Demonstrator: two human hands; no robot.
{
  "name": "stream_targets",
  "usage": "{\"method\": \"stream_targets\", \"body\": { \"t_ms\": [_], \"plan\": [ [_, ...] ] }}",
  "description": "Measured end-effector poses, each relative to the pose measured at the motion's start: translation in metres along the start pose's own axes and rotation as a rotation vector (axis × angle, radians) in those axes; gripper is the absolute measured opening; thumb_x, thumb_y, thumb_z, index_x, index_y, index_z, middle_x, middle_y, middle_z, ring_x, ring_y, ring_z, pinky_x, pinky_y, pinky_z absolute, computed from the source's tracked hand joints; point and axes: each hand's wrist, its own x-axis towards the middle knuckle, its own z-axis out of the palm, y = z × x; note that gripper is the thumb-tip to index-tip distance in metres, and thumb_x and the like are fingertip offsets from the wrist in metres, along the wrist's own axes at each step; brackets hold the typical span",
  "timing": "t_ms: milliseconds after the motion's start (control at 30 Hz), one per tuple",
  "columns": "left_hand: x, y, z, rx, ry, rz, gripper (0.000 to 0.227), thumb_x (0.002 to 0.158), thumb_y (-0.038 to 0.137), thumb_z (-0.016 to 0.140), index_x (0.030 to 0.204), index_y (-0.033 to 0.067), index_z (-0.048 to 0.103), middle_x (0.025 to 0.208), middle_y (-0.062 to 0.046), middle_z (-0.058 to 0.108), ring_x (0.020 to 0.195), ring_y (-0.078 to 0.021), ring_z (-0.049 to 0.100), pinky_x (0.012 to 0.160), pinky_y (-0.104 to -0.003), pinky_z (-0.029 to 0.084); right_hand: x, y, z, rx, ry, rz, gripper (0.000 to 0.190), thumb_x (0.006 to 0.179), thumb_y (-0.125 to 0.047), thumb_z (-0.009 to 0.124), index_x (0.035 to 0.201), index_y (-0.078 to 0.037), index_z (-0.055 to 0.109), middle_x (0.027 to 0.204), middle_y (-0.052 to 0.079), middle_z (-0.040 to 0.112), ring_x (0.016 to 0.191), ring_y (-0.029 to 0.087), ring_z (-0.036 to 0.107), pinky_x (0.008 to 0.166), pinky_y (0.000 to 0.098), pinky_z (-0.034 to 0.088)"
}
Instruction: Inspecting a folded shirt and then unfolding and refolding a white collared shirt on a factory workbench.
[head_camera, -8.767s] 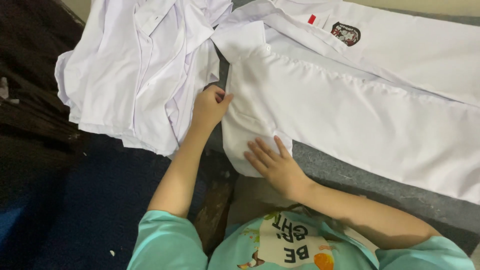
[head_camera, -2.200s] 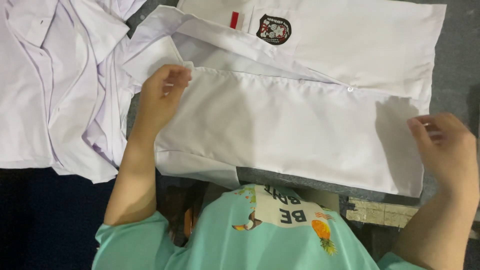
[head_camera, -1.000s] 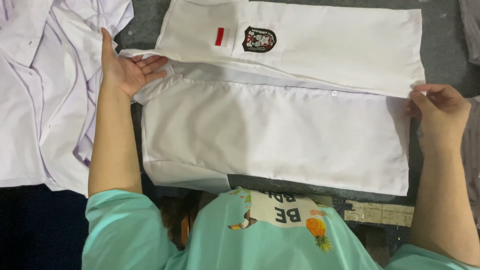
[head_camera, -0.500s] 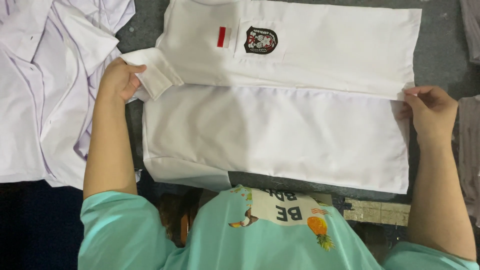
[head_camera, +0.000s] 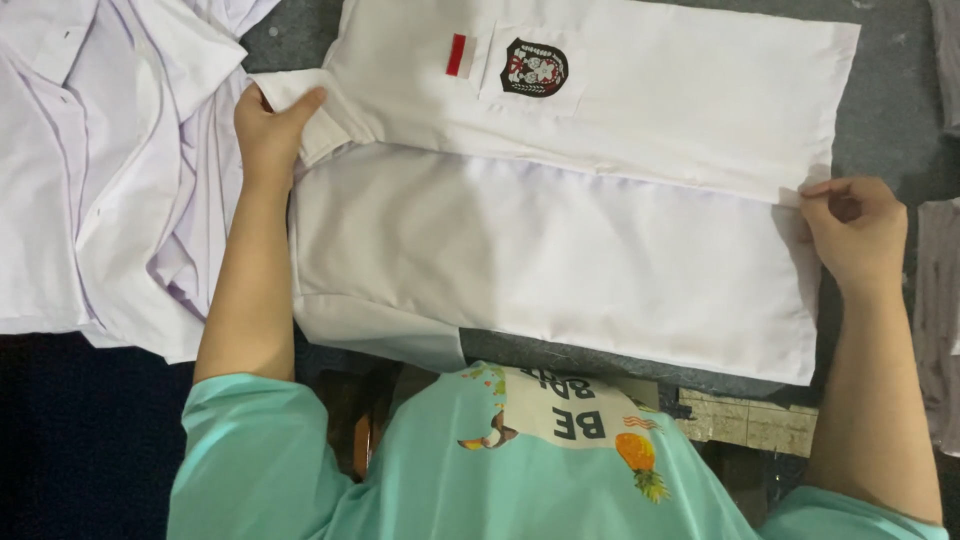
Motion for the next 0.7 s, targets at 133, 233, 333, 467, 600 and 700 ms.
{"method": "stream_targets", "body": {
  "t_ms": [133, 233, 333, 467, 600, 700],
  "plan": [
    [-0.014, 0.007, -0.004, 0.189, -0.112, 0.018, 0.075, 0.069, 0.029, 0.094, 0.129, 0.0153, 0.051, 0.124, 0.000, 0.068, 0.113, -0.0163, 0.065, 0.095, -0.031, 0.055, 0.007, 0.000, 0.002, -0.016, 0.018, 0.106, 0.008, 0.111, -0.016, 0.077, 0.105, -0.011, 0.073, 0.105, 0.003, 0.071, 0.094, 0.015, 0.067, 0.075, 0.0329, 0.052],
    [-0.017, 0.000, -0.006, 0.177, -0.160, 0.183, 0.068, 0.078, 0.015, 0.089, 0.134, 0.0105, 0.051, 0.128, -0.004, 0.065, 0.118, -0.0212, 0.061, 0.102, -0.035, 0.050, 0.009, 0.014, 0.004, -0.041, 0.030, 0.046, 0.010, 0.115, -0.013, 0.080, 0.109, -0.006, 0.076, 0.105, 0.007, 0.072, 0.091, 0.019, 0.066, 0.076, 0.0348, 0.053],
    [-0.018, -0.001, -0.006, 0.326, -0.117, 0.186, 0.048, 0.075, 0.022, 0.091, 0.113, 0.0155, 0.061, 0.100, 0.003, 0.067, 0.089, -0.0154, 0.060, 0.081, -0.029, 0.050, 0.013, 0.022, 0.006, -0.205, 0.042, -0.043, 0.009, 0.111, -0.010, 0.082, 0.112, -0.002, 0.078, 0.105, 0.013, 0.074, 0.094, 0.026, 0.069, 0.079, 0.0390, 0.056],
    [-0.009, 0.000, -0.019, 0.554, -0.101, 0.277, 0.059, 0.075, 0.037, 0.095, 0.110, 0.0063, 0.059, 0.099, -0.009, 0.068, 0.089, -0.0283, 0.064, 0.073, -0.039, 0.050, 0.023, 0.001, -0.012, -0.224, -0.077, 0.018, 0.013, 0.110, -0.017, 0.075, 0.118, -0.007, 0.075, 0.114, 0.014, 0.066, 0.098, 0.028, 0.062, 0.085, 0.0466, 0.050],
    [0.008, 0.030, -0.026, 0.814, 0.000, 0.262, 0.087, 0.083, 0.049, 0.094, 0.132, -0.0071, 0.048, 0.122, -0.023, 0.060, 0.113, -0.0429, 0.056, 0.086, -0.051, 0.050, 0.063, 0.034, -0.020, -0.484, 0.030, -0.155, 0.041, 0.117, -0.029, 0.079, 0.134, 0.008, 0.072, 0.119, 0.024, 0.067, 0.081, 0.033, 0.068, 0.068, 0.0464, 0.054],
    [0.035, 0.058, -0.005, 0.870, 0.089, 0.341, 0.083, 0.096, 0.051, 0.089, 0.135, -0.0075, 0.045, 0.127, -0.026, 0.052, 0.117, -0.0472, 0.047, 0.085, -0.060, 0.049, 0.099, 0.030, -0.016, -0.643, 0.142, -0.252, 0.040, 0.126, -0.033, 0.079, 0.131, 0.006, 0.078, 0.109, 0.021, 0.076, 0.079, 0.030, 0.072, 0.056, 0.0420, 0.058]
  ]
}}
